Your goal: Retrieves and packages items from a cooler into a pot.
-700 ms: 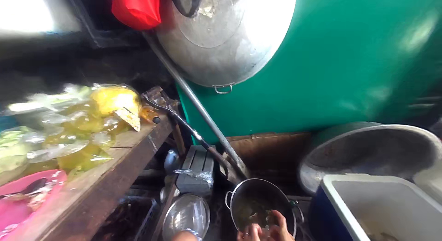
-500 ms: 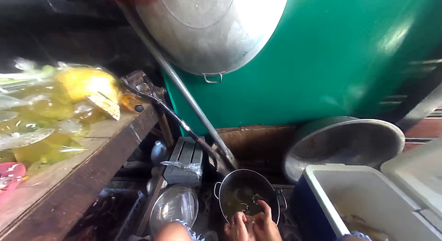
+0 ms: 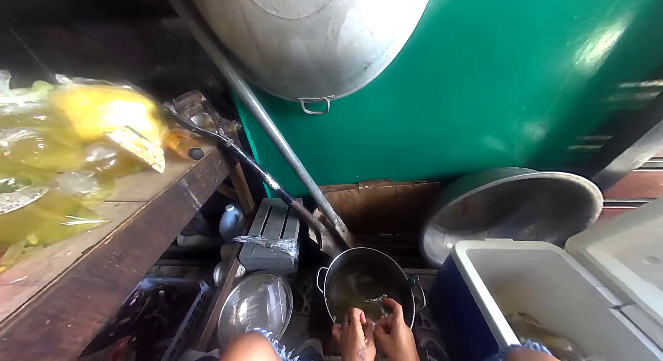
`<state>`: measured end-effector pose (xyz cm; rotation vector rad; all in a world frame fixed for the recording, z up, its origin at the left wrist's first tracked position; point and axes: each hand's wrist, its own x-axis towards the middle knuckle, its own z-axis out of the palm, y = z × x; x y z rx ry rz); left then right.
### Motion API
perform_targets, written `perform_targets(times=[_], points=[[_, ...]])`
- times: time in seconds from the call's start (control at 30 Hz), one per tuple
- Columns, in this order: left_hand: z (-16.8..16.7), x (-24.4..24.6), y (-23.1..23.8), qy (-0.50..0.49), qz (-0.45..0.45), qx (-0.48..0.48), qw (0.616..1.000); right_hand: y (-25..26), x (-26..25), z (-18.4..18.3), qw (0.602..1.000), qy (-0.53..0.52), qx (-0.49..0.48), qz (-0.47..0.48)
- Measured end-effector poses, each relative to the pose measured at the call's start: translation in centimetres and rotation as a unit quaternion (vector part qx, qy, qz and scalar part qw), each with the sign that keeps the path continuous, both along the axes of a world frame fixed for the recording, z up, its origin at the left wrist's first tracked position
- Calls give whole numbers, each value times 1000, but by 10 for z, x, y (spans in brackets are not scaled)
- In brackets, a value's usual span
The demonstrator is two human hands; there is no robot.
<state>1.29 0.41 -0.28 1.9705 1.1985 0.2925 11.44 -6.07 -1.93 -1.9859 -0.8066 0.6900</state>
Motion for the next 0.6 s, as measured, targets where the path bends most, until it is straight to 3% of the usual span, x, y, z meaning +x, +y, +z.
perform_targets(times=[0.4,0.6], points=[[-19,-11,26,-83,-51,-90,991,10,13,-2,997,72,-17,-6],[-26,-10,23,-133,-7,-98,986,5,14,6,996,-31,-41,74]])
